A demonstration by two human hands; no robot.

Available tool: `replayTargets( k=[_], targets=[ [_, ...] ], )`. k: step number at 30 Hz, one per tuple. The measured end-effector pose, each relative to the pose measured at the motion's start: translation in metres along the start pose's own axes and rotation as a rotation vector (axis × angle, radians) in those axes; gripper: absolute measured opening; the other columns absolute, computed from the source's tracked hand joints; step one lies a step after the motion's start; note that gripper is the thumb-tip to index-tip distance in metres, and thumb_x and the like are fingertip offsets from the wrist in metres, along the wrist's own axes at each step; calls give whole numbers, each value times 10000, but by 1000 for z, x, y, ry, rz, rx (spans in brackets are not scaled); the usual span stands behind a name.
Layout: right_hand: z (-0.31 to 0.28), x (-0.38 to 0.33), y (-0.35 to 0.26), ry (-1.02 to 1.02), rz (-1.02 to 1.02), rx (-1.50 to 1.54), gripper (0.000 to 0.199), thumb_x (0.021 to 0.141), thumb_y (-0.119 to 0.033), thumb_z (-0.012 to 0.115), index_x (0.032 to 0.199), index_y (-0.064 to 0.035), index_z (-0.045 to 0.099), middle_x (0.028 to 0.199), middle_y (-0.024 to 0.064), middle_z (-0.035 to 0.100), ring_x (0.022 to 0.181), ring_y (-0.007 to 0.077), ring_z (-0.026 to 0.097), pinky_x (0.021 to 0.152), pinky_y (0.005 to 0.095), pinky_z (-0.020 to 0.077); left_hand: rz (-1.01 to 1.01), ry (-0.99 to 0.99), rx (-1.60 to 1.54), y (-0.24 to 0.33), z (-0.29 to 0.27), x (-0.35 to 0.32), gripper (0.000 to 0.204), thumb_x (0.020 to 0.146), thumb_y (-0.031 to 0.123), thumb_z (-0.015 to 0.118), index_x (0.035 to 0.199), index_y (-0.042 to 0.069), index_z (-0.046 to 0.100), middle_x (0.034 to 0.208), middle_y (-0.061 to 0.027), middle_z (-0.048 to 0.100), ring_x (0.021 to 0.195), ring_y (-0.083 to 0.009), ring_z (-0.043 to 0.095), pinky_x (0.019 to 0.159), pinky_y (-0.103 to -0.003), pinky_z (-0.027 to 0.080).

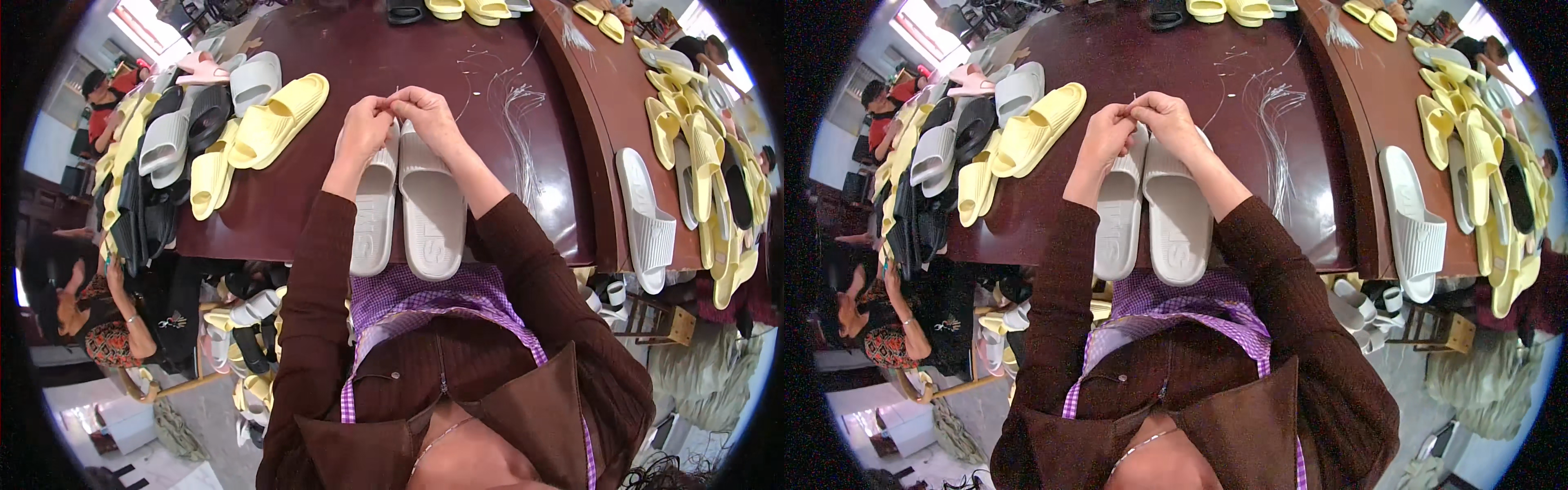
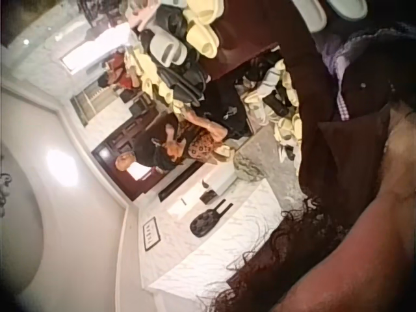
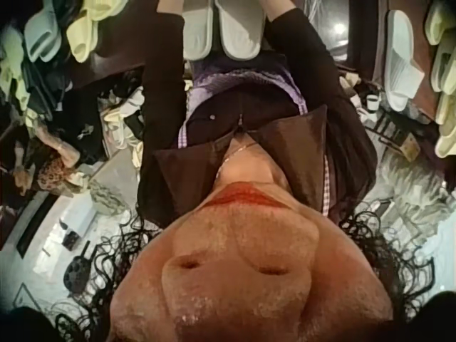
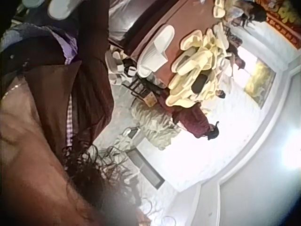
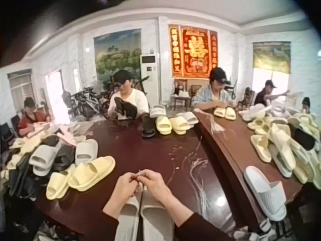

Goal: The person fastens pairs of slippers together by taking them from the table, threading plastic tag fasteners through each pair by hand, and locking the ties.

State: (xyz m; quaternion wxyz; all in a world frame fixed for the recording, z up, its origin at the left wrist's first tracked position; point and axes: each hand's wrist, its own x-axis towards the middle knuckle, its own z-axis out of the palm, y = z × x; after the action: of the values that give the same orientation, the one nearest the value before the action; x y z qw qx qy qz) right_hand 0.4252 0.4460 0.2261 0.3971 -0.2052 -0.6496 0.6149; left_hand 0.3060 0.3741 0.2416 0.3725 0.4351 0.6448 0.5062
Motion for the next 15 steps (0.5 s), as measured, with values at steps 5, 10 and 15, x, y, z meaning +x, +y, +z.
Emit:
replayTargets(
  k=[5, 10, 15],
  targets=[
    [-5, -5, 1, 119, -85, 71, 112, 839, -48, 602, 907, 13, 666, 861, 43, 663, 802, 99, 598, 735, 238, 476, 1, 181, -62, -13, 8, -3, 153, 855, 111, 580, 953, -1, 617, 717, 1, 579, 508, -43, 477, 422, -186, 353],
    [-10, -18, -3, 140, 23, -12, 115, 855, -58, 592, 911, 10, 665, 868, 32, 663, 803, 83, 593, 753, 229, 467, 48, 182, -273, -16, 6, -8, 119, 858, 114, 597, 911, 14, 632, 714, 5, 591, 495, -22, 446, 416, -182, 327],
    [-8, -20, 3, 154, -27, -33, 105, 838, -74, 608, 897, -15, 672, 813, 48, 668, 769, 108, 614, 709, 255, 482, 85, 102, -370, -16, 8, -12, 102, 881, 113, 594, 939, 37, 632, 717, 19, 582, 508, -16, 442, 431, -170, 313]
  ],
)
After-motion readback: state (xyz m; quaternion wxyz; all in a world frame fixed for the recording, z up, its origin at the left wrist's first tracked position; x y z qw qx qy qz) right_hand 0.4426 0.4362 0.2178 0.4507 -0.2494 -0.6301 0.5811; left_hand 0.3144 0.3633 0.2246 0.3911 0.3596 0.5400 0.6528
